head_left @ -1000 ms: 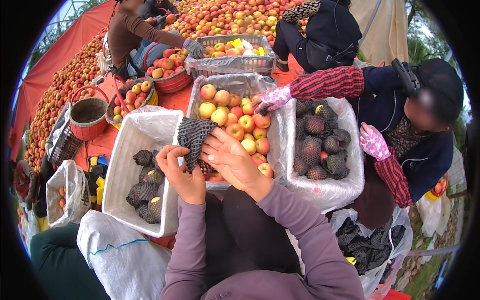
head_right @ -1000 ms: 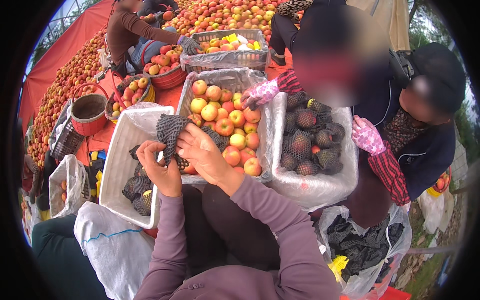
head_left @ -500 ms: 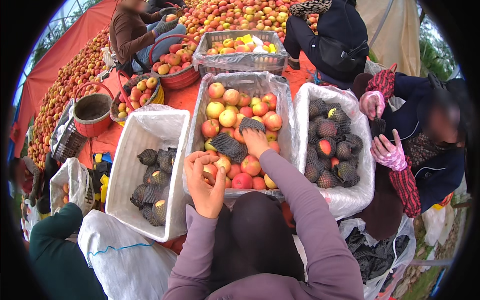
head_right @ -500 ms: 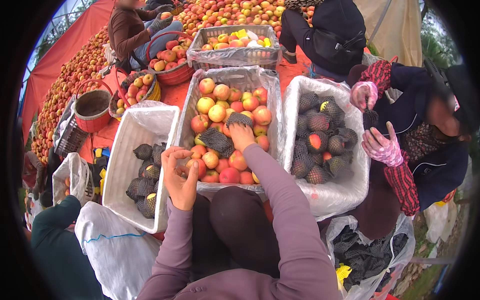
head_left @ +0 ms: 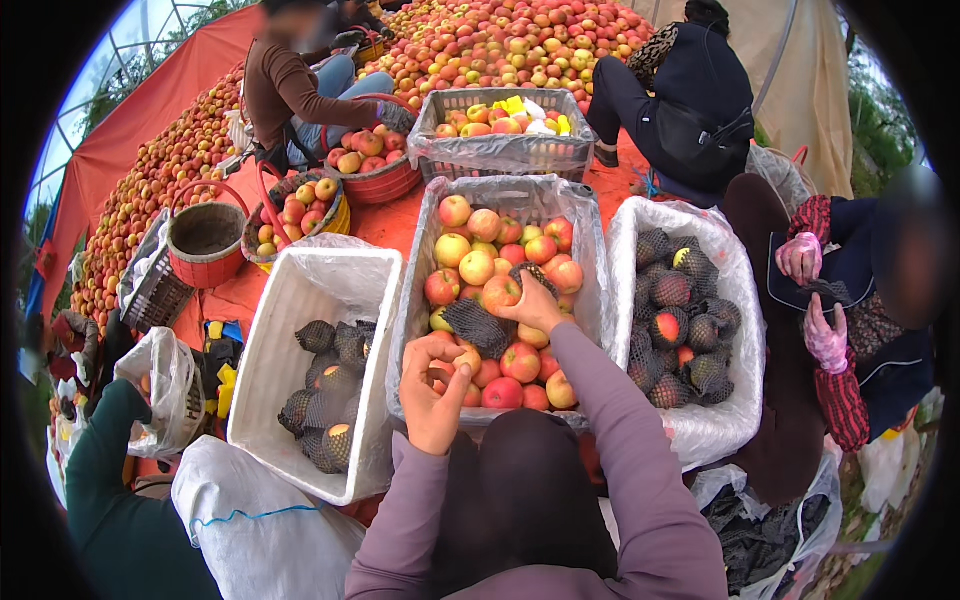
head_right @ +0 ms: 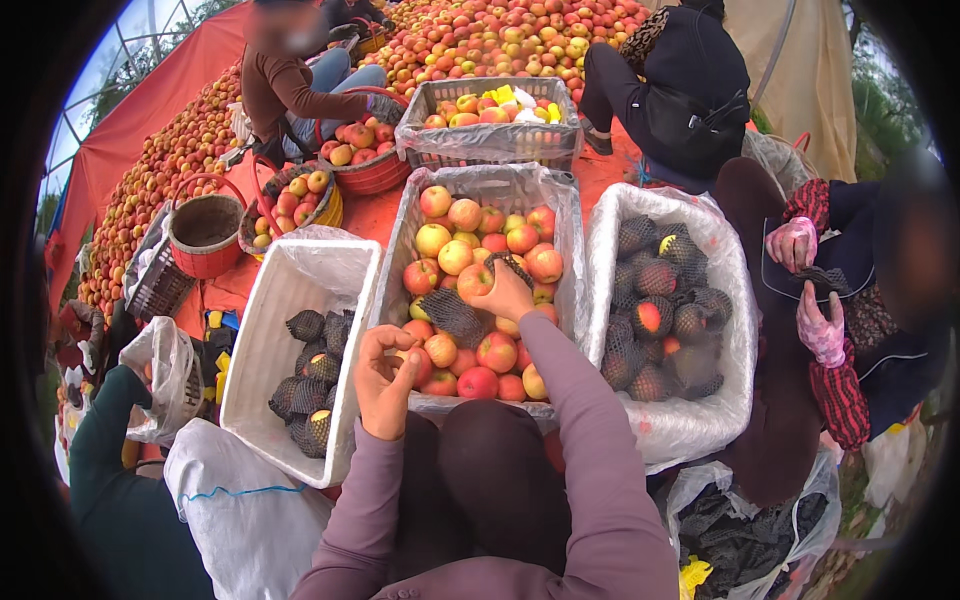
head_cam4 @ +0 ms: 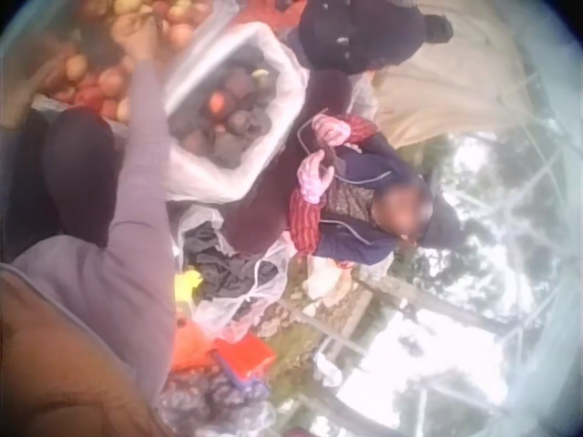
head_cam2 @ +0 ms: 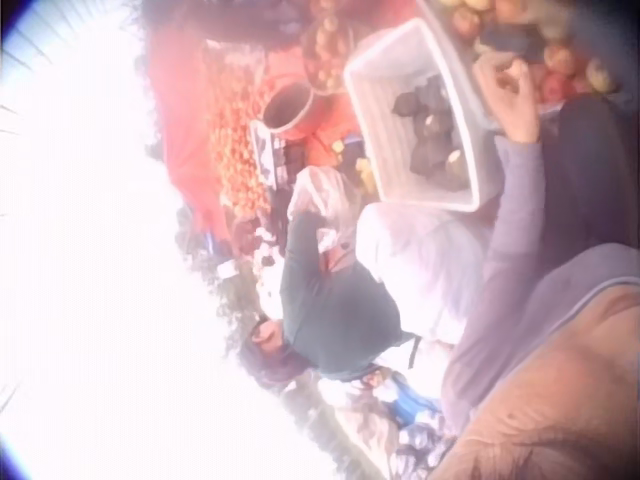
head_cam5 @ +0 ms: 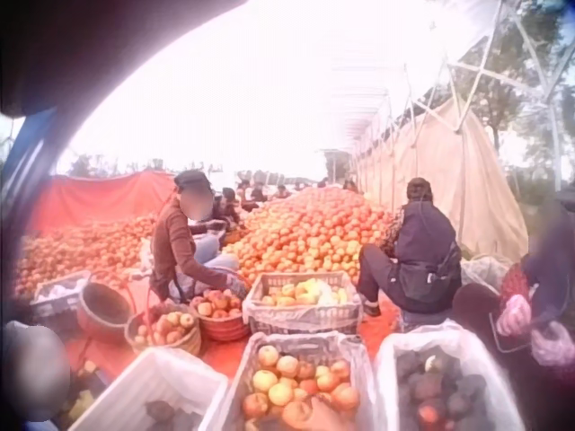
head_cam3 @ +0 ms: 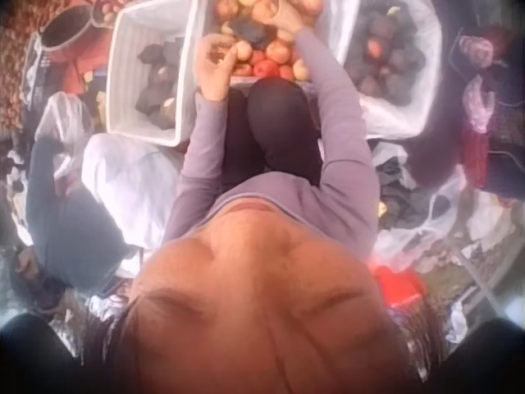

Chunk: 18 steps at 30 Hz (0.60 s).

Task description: The person sits at a fruit packing station and repeatedly picks apples from a central crate. They place each apple into a protective foam net and then transfer the netted apple into a white styrofoam container. The process is repeated continuously throughout the clip.

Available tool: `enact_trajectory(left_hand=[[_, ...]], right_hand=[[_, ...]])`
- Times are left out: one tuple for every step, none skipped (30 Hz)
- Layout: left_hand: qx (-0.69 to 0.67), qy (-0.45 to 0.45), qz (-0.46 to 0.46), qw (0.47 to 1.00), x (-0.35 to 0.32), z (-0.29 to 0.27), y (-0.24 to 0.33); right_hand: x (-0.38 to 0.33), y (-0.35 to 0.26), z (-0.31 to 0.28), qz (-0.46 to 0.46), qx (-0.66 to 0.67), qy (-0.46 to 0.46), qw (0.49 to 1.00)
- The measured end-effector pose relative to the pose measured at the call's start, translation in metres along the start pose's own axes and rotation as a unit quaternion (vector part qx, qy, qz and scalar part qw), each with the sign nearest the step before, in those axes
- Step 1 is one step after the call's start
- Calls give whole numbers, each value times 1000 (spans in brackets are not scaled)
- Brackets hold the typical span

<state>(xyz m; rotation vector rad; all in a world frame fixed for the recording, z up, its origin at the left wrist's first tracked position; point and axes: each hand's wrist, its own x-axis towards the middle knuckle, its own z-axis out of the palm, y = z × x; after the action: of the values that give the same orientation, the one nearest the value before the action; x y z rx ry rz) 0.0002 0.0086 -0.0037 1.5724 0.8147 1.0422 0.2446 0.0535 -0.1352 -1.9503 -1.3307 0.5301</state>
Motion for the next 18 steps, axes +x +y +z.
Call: enact_trajectory(left_hand=[[-90,-7,-40,995,-1,-6,-9],[-102,37,-53,993,1,-7,-13],[-114,81,-68,988,2,-8,-13],[-160,92,-110,977,2,-11,-9],[-220,66,-157,960,3,-13,-3],[-262,23,-133,956,2,-12,-2],[-301,-20,-107,947,2,-10,1],[-357,-30,-111,927,-1,-9,6],[-410,-40,-115,904,-7,-9,10],[-462,-49,-119,878,-13,-10,14],[-461,-52,-121,877,-20,-12,16],[-460,-54,-123,877,-28,-15,19],[-459,-55,-125,878,-35,-18,22],[-459,-3,-163,873,-41,-19,27],[-420,-49,-133,897,-46,-32,21],[-389,-12,-134,911,-44,-41,19],[-357,24,-136,924,-43,-49,18],[-378,37,-122,917,-42,-61,7]], right_hand=[[-10,-8,-4,-39,26,19,999],[-25,-28,-10,-83,51,38,995],[-43,-52,-18,-126,76,56,988],[-64,-90,-34,-170,70,23,983],[-86,-127,-51,-212,63,-7,975],[-103,-145,-59,-252,62,-8,966],[-116,-159,-63,-292,61,-8,955],[-123,-170,-64,-343,77,15,936],[-131,-171,-63,-340,42,-9,939],[-138,-170,-56,-349,22,-6,937],[-142,-176,-52,-357,2,-7,934],[-145,-180,-54,-360,26,-7,933],[-147,-186,-58,-363,50,-8,930],[-151,-191,-64,-364,70,-7,929],[-154,-191,-65,-331,175,-55,925],[-158,-188,-65,-294,278,-104,909],[-164,-188,-67,-250,376,-151,879],[-174,-202,-72,-171,524,-238,800]])
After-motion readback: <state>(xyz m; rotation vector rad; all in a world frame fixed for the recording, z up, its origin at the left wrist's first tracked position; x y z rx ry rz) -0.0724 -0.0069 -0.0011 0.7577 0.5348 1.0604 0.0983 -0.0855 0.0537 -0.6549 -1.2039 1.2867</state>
